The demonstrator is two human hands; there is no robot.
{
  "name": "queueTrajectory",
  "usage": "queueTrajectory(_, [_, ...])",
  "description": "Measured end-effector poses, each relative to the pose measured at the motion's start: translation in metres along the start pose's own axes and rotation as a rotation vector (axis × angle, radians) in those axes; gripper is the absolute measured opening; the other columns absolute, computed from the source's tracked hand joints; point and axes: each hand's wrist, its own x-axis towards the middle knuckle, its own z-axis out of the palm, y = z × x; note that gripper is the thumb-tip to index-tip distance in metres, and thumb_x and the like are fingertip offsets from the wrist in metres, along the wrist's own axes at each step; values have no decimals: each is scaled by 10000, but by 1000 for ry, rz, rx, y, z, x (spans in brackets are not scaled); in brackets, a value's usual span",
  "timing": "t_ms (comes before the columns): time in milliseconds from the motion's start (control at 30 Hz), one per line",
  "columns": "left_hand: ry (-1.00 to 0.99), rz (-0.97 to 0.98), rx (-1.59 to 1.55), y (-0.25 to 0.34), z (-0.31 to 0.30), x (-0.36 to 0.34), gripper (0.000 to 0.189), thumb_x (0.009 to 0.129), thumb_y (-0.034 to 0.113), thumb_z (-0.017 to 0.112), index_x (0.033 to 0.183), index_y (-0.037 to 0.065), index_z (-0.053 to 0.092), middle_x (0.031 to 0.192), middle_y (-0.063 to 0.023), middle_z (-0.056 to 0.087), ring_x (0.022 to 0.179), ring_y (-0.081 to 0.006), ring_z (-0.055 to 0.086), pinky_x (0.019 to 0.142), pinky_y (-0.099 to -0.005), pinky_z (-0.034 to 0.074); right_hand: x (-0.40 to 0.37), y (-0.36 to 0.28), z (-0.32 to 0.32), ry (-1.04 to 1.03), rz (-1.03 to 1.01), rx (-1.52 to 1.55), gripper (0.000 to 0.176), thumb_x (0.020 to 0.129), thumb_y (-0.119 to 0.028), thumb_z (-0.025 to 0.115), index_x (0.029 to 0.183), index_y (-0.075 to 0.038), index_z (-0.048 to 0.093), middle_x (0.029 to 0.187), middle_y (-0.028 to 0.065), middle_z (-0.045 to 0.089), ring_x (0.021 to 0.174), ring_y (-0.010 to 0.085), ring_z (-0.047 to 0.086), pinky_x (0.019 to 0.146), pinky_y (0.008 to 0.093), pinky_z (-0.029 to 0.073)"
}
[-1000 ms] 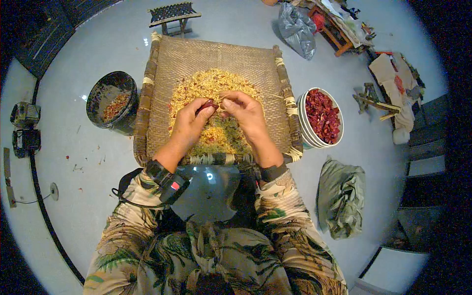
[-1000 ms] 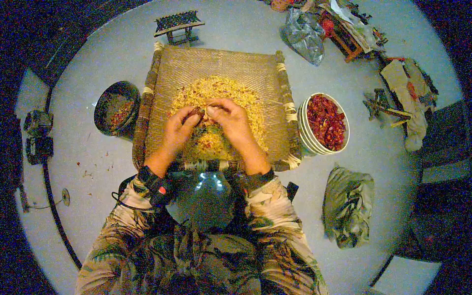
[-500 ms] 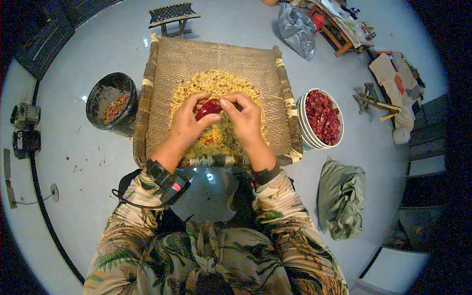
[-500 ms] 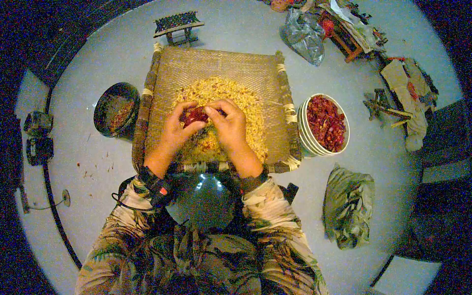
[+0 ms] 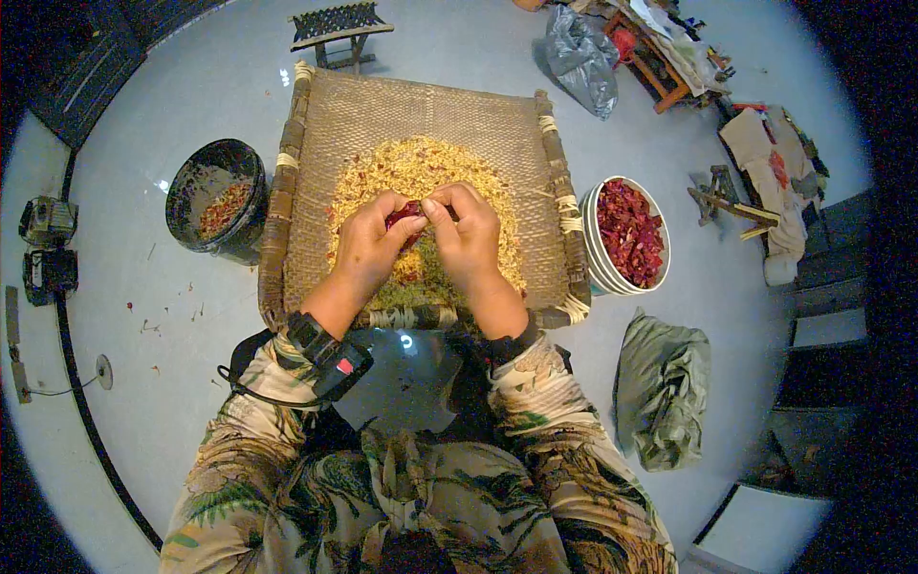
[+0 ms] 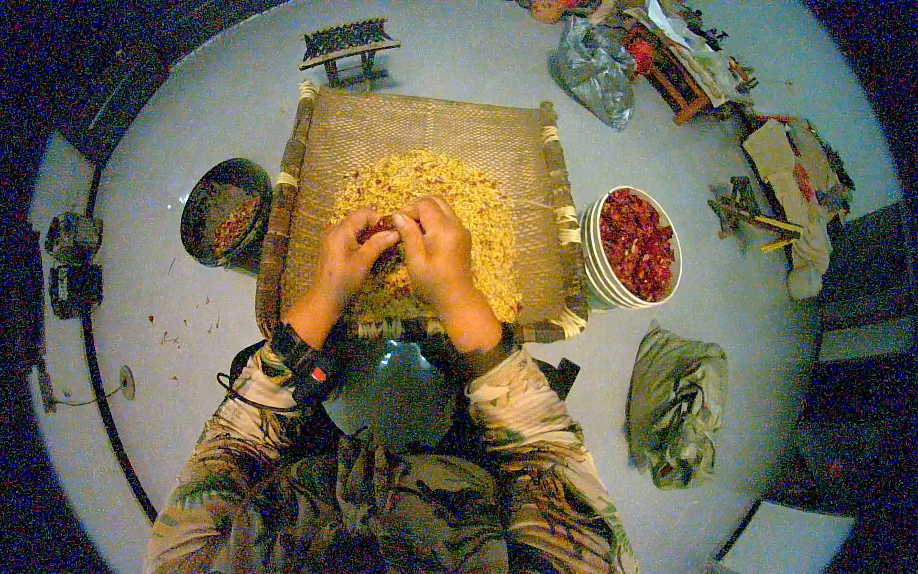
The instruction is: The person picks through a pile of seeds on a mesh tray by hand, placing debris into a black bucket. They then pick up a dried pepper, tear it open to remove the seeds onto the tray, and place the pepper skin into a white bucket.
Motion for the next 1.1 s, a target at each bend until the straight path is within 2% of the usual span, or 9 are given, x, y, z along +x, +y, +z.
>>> queueTrajectory(67, [-25,-58,-72,6,-2,-1,172,784,173,622,826,17,565,657,-69,564,581,-121,524,536,-266,428,0,-3,1,20,0,-29,131,792,-139,568,757,-13,558,737,139,550,679,283,546,593,343,433])
queueTrajectory(167, [-40,-15,-64,5,-4,0,137,802,154,606,806,22,568,641,-34,558,553,-86,497,494,-237,400,-1,-3,4,35,109,91,132,797,-135,571,750,-13,554,710,114,550,646,235,537,588,326,430])
queueTrajectory(367, [-128,-63,-326,3,-6,1,98,817,124,597,803,29,585,640,13,536,558,-45,455,488,-204,367,-2,3,9,9,416,478,147,821,-138,574,724,-30,545,660,16,550,608,114,482,589,261,414])
queueTrajectory(467, [-165,-95,-333,11,-12,2,87,816,116,599,817,30,609,644,10,544,569,-46,464,503,-202,376,-2,8,7,-54,469,611,151,829,-139,567,716,-41,545,659,7,550,613,105,488,598,242,407])
queueTrajectory(867, [-159,26,-240,13,-14,1,95,819,127,594,802,36,618,641,11,549,563,-51,476,499,-206,386,-1,0,-5,-161,791,945,130,816,-178,582,757,-62,574,690,17,571,628,107,510,608,226,400])
queueTrajectory(967, [-171,32,-255,12,-14,0,98,823,124,590,803,31,611,645,10,549,563,-51,475,499,-203,385,-1,2,-3,-148,826,1033,129,813,-182,585,763,-64,576,691,16,575,629,106,514,606,228,404])
queueTrajectory(1067, [-165,-2,-303,11,-12,-1,126,829,161,593,833,35,600,658,11,545,575,-49,469,509,-205,382,-3,13,-1,-168,687,890,140,822,-186,576,746,-69,575,689,17,577,631,111,519,587,242,407])
queueTrajectory(1100, [-166,-23,-313,8,-10,0,140,830,178,595,842,38,595,661,11,542,581,-51,469,513,-206,381,-3,15,0,-153,626,757,143,825,-183,573,741,-68,576,684,17,576,631,117,520,581,249,406])
